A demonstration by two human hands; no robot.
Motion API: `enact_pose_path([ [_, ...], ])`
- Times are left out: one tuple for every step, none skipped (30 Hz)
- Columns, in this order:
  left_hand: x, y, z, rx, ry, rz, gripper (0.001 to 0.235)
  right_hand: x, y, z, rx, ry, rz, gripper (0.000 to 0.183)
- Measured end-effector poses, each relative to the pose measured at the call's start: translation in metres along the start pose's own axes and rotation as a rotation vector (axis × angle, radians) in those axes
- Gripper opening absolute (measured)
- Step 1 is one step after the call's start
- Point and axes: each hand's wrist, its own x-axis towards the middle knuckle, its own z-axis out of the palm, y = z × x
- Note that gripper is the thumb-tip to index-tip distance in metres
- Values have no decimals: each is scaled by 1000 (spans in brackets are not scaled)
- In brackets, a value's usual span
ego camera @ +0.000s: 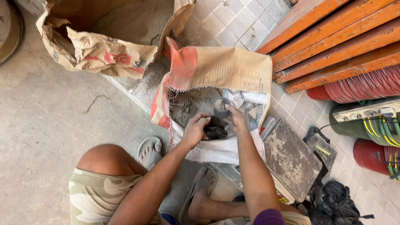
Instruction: The person fills black plastic bags with gray powder from a large sack using a small scoop, weighs each bag on a digital scale, and ties the bags closed.
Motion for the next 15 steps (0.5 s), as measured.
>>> enact_pose_path([
  [-2,3,0,7,-2,4,41,-8,0,12,8,-1,-3,58],
  [-3,6,0,-24,5,-4,40,-16,0,25,-71,73,-42,59],
  [-5,8,2,-55,8,-14,39,-25,0,35,-150,152,-79,61],
  [-4,11,3,-49,2,-12,39,-5,9,27,-142,156,-82,61],
  [-6,12,3,-50,3,-10,39,13,23,18,-429,234,-166,51],
  [-8,13,3,-51,5,-8,39,31,37,9,-718,308,-249,47],
  [-9,16,2,-47,2,-16,39,13,28,9,-716,310,-241,47],
  [-11,20,2,-59,4,-12,41,-5,20,10,-760,291,-328,42],
  [-14,22,2,-75,5,-9,42,-24,11,8,-807,271,-416,38],
  [-11,18,3,-76,3,-17,42,-55,5,17,-810,274,-409,38],
  [-8,16,6,-90,9,-4,42,-86,-2,26,-887,100,-450,40],
  [-6,13,9,-104,16,10,41,-118,-10,35,-959,-77,-491,44],
  [0,4,10,-104,5,11,41,-109,0,29,-959,-66,-493,44],
  [5,-5,11,-154,-6,29,40,-101,9,23,-1264,-30,-513,34],
  [11,-13,12,-200,-21,46,39,-94,19,16,-1564,14,-520,25],
])
